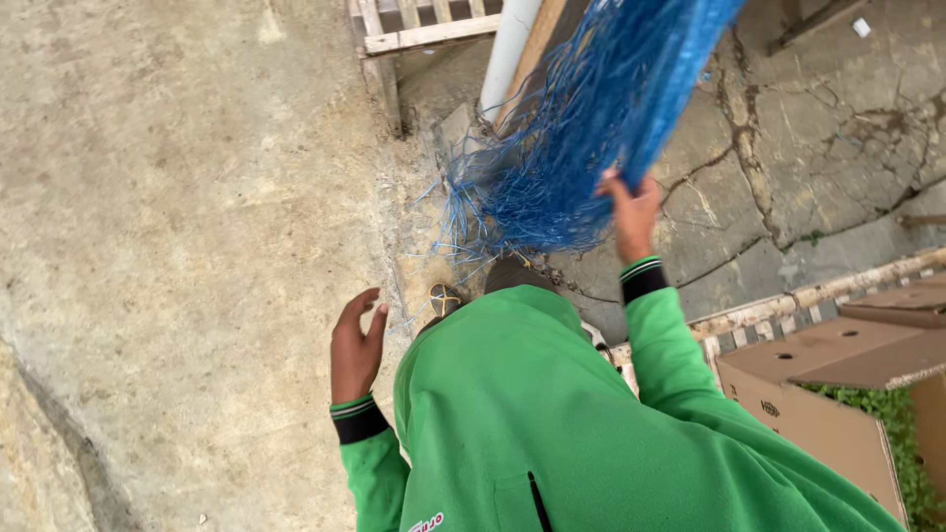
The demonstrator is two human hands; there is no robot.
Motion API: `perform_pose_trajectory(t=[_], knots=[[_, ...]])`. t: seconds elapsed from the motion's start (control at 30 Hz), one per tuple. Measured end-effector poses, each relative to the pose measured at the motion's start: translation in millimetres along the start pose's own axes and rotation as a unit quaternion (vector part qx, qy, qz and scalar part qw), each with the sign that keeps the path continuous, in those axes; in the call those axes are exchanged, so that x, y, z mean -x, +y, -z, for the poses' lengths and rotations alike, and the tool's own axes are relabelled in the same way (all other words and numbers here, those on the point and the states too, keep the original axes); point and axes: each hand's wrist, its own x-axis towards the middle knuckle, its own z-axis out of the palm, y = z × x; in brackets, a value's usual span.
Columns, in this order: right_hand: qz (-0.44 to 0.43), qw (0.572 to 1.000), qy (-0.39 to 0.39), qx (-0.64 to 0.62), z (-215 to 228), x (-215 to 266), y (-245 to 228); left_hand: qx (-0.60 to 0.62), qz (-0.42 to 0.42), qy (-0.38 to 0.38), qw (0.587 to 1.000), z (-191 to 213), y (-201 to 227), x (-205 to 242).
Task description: The person handles small green seedlings in cardboard boxes, moving them by hand across several boxes. Then the person picks up a bundle of blue string and untangles it by hand.
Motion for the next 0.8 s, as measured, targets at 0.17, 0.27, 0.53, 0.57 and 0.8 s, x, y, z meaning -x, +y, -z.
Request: perform_pose_trajectory(t=[0.17, 0.27, 0.53, 0.57, 0.8], knots=[[-0.070, 0.989, -0.098, -0.083, -91, 64, -25, 0.018, -0.184, -0.113, 0.976, -27, 51, -32], [-0.091, 0.946, -0.233, -0.207, -111, 88, -58, 0.027, -0.316, -0.132, 0.939, -60, 86, -46], [-0.156, 0.865, -0.332, -0.342, -86, 94, -136, 0.081, -0.137, -0.292, 0.943, -109, 107, -37], [-0.151, 0.864, -0.336, -0.344, -81, 90, -142, 0.060, -0.160, -0.274, 0.947, -107, 103, -36], [-0.057, 0.894, -0.260, -0.360, -24, 41, -170, -0.055, -0.294, -0.026, 0.954, -101, 49, -48]])
